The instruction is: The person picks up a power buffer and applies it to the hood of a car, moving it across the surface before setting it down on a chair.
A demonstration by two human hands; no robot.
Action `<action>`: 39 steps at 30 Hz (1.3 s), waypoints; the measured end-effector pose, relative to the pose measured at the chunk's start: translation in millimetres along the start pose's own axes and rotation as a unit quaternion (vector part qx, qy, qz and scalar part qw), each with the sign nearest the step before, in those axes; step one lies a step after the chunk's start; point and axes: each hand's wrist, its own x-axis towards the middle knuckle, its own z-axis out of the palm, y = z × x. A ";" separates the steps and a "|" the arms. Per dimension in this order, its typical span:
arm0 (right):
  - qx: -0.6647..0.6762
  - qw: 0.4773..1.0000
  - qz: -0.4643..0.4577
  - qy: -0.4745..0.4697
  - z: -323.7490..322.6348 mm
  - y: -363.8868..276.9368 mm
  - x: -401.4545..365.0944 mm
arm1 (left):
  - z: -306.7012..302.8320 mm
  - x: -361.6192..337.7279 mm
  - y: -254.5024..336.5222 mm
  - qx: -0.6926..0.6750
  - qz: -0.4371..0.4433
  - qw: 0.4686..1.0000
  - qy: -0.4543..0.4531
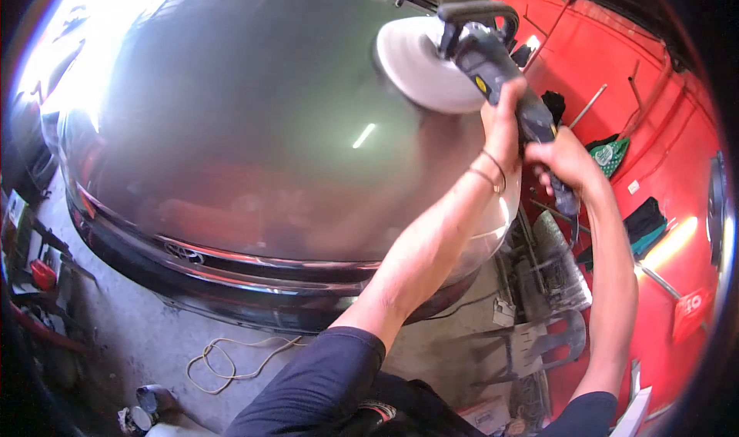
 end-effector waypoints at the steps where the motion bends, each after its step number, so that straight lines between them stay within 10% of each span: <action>1: -0.004 1.000 0.000 0.003 -1.0 -7.7 12.9 | 0.2 18.7 2.6 0.008 0.009 1.000 0.000; 9: 0.043 0.999 0.031 -0.006 -5.5 -7.4 63.5 | -4.6 69.7 4.7 0.031 -0.015 0.999 0.009; 21: 0.099 0.994 0.010 -0.037 67.4 129.2 -128.6 | -48.5 -181.5 -51.6 0.115 0.061 0.991 0.019; 31: 0.132 0.979 0.069 -0.139 173.1 192.4 -287.3 | -120.0 -406.8 -46.4 0.148 -0.072 0.984 0.072; 39: 0.211 0.972 0.025 -0.105 172.4 260.4 -285.5 | -123.4 -391.0 -97.1 0.212 -0.088 0.971 0.061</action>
